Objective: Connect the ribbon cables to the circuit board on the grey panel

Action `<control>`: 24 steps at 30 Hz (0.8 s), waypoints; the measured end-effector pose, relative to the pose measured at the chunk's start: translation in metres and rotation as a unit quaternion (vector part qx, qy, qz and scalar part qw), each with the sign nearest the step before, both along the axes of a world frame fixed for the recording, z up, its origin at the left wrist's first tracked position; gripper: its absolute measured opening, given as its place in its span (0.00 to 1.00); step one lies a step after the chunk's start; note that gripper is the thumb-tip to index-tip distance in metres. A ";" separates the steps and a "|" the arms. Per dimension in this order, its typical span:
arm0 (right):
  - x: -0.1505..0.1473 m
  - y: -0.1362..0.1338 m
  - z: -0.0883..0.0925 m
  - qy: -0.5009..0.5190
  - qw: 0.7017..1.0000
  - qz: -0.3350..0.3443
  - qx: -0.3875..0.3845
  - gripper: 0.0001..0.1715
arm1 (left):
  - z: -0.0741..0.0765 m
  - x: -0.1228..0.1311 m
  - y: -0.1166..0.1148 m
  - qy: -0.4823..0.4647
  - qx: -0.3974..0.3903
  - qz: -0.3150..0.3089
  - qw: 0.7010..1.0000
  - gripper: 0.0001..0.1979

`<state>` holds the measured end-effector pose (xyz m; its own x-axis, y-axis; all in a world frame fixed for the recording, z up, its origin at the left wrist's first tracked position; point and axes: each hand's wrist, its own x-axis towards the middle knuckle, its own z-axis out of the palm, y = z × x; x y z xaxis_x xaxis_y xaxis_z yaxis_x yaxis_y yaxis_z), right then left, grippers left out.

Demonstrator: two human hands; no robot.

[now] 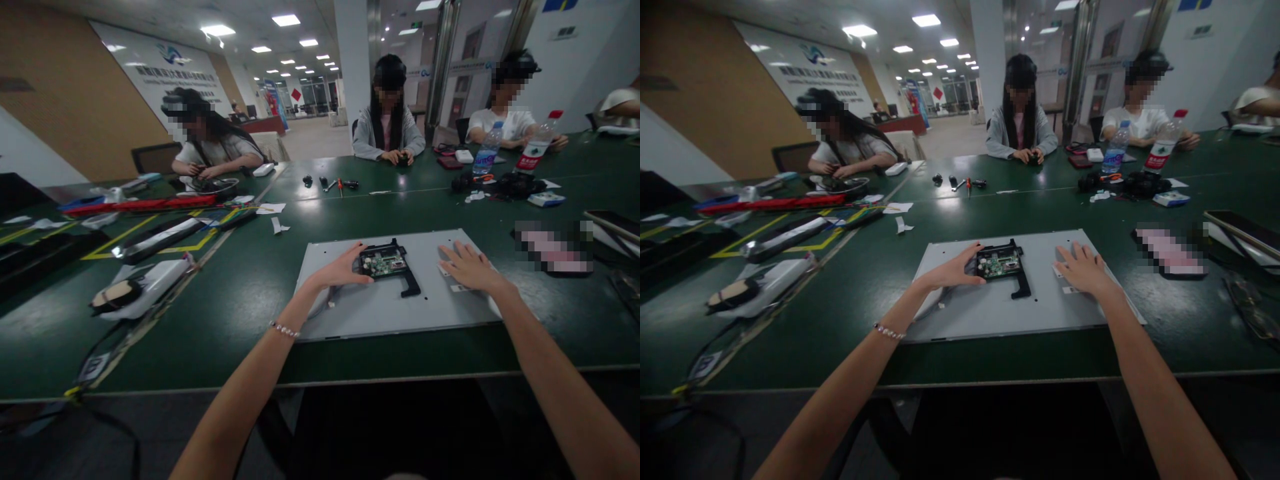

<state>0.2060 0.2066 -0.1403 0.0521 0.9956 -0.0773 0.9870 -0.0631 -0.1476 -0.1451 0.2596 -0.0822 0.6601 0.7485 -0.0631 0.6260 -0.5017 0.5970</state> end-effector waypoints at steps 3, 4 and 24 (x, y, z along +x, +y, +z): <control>0.001 0.001 -0.001 0.001 1.000 0.000 -0.002 0.37 | -0.001 0.001 -0.001 0.005 -0.002 0.007 1.000 0.54; 0.001 0.001 -0.001 0.000 1.000 0.001 -0.003 0.38 | -0.001 0.001 -0.002 0.007 -0.001 0.008 1.000 0.54; -0.007 0.001 -0.003 0.001 1.000 -0.007 0.004 0.38 | 0.003 -0.006 0.003 0.026 -0.001 -0.044 0.999 0.56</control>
<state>0.1988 0.2072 -0.1429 0.0667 0.9954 -0.0686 0.9856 -0.0765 -0.1510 -0.1512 0.2623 -0.0792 0.7193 0.6876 -0.0992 0.6092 -0.5556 0.5658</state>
